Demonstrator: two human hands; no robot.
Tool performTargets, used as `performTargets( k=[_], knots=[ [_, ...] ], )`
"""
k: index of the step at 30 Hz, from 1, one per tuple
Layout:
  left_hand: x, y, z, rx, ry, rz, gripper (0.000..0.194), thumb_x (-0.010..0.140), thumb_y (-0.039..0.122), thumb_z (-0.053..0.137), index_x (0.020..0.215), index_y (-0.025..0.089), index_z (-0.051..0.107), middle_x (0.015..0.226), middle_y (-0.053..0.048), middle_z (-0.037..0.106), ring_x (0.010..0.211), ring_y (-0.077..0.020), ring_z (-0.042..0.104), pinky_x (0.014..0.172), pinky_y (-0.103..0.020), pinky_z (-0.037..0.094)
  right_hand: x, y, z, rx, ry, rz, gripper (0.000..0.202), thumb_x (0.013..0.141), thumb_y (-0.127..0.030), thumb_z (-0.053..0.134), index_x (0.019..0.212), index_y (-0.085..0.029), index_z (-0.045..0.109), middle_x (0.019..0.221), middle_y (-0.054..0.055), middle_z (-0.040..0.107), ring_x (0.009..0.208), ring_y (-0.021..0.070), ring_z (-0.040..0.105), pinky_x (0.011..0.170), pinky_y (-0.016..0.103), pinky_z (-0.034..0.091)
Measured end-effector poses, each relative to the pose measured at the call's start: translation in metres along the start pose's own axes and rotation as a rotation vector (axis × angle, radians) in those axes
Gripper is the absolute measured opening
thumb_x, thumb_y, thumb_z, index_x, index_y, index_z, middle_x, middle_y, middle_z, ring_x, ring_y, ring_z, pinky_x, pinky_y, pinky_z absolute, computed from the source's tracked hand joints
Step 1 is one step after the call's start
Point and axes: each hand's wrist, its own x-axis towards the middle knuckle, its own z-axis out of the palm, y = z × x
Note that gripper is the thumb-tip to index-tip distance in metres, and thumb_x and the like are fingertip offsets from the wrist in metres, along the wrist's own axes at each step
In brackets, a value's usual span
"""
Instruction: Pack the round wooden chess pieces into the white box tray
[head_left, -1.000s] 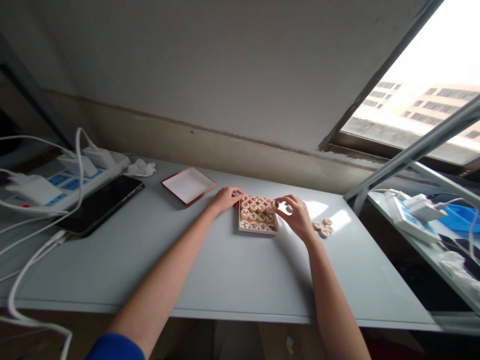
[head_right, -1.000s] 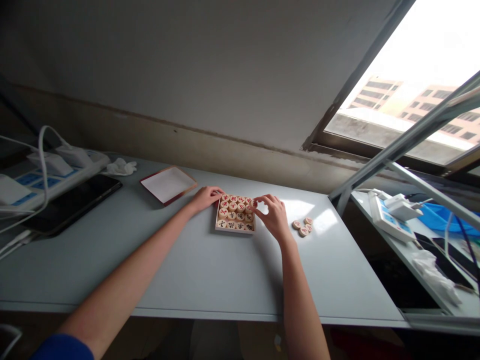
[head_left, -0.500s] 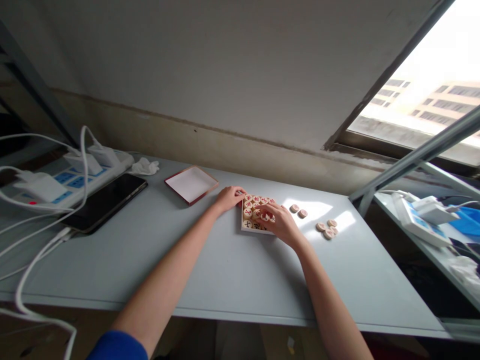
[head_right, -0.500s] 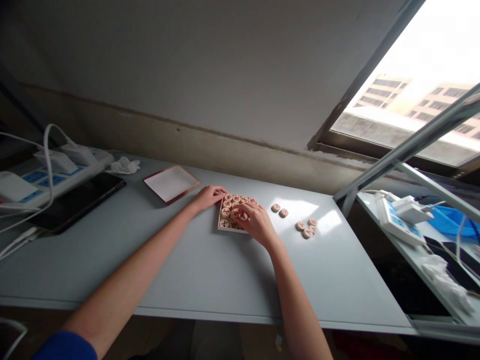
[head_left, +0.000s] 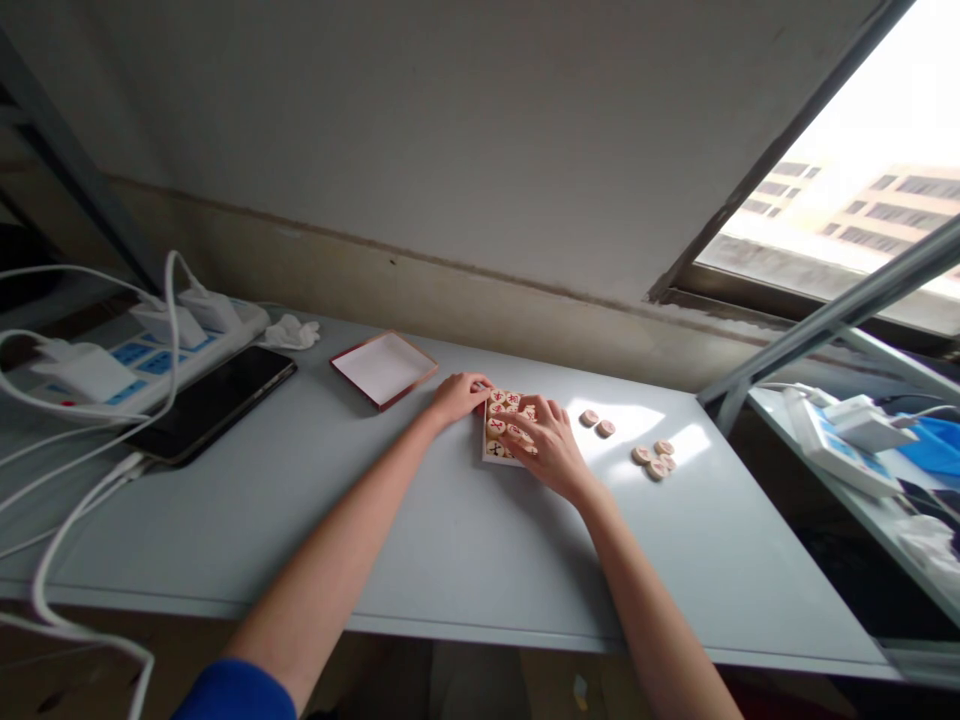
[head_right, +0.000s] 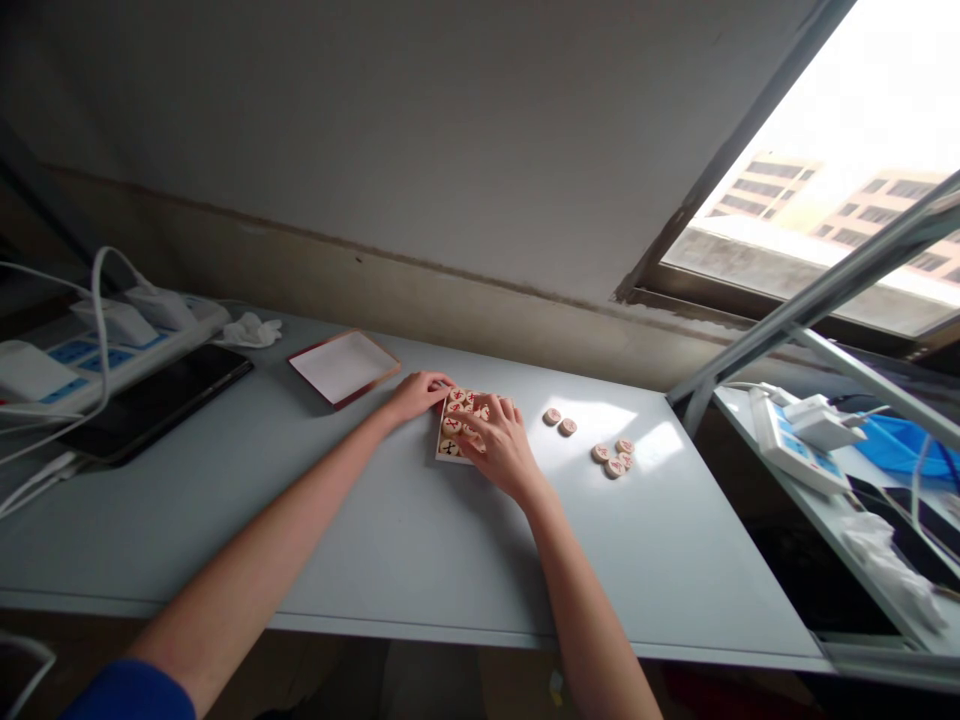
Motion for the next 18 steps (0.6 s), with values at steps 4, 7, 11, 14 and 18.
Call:
performTargets(
  k=[4, 7, 11, 14, 18],
  knots=[
    [0.0014, -0.0026, 0.0009, 0.013, 0.002, -0.001, 0.024, 0.075, 0.029, 0.052, 0.087, 0.014, 0.067, 0.081, -0.006, 0.069, 0.074, -0.0171, 0.062, 0.065, -0.023, 0.046, -0.0002, -0.0025, 0.0046, -0.017, -0.024, -0.037, 0.029, 0.081, -0.031, 0.052, 0.109, -0.033, 0.059, 0.109, 0.007, 0.047, 0.099, 0.0242, 0.039, 0.084, 0.039, 0.036],
    [0.0015, -0.0023, 0.0008, 0.018, -0.002, -0.003, 0.024, 0.075, 0.029, 0.052, 0.087, 0.015, 0.067, 0.082, -0.006, 0.069, 0.074, -0.0170, 0.062, 0.065, -0.023, 0.046, -0.0002, -0.0008, 0.0058, -0.012, -0.027, -0.042, 0.029, 0.081, -0.029, 0.052, 0.109, -0.032, 0.058, 0.110, 0.007, 0.046, 0.099, 0.0239, 0.038, 0.085, 0.038, 0.035],
    [0.0002, 0.0003, 0.0000, 0.020, 0.001, -0.009, 0.024, 0.075, 0.028, 0.051, 0.087, 0.015, 0.067, 0.078, -0.006, 0.069, 0.071, -0.0166, 0.062, 0.063, -0.023, 0.046, 0.0003, 0.0004, 0.0057, -0.008, -0.025, -0.043, 0.029, 0.081, -0.028, 0.053, 0.109, -0.031, 0.058, 0.109, 0.007, 0.048, 0.099, 0.0237, 0.039, 0.082, 0.036, 0.035],
    [-0.0002, 0.0010, 0.0000, 0.024, 0.006, -0.011, 0.024, 0.075, 0.027, 0.051, 0.086, 0.015, 0.067, 0.076, -0.006, 0.069, 0.069, -0.0163, 0.061, 0.062, -0.023, 0.045, 0.0004, 0.0000, 0.0048, 0.006, -0.013, -0.041, 0.028, 0.082, -0.030, 0.051, 0.110, -0.029, 0.056, 0.108, 0.007, 0.050, 0.097, 0.0219, 0.042, 0.080, 0.033, 0.035],
    [0.0004, -0.0006, 0.0008, 0.020, 0.002, -0.006, 0.024, 0.075, 0.027, 0.051, 0.087, 0.014, 0.067, 0.078, -0.006, 0.069, 0.070, -0.0163, 0.062, 0.063, -0.023, 0.046, 0.0007, 0.0025, 0.0010, -0.082, 0.034, 0.043, 0.018, 0.086, -0.030, 0.044, 0.091, -0.021, 0.059, 0.095, 0.006, 0.056, 0.087, 0.0186, 0.047, 0.072, 0.030, 0.032]
  ],
)
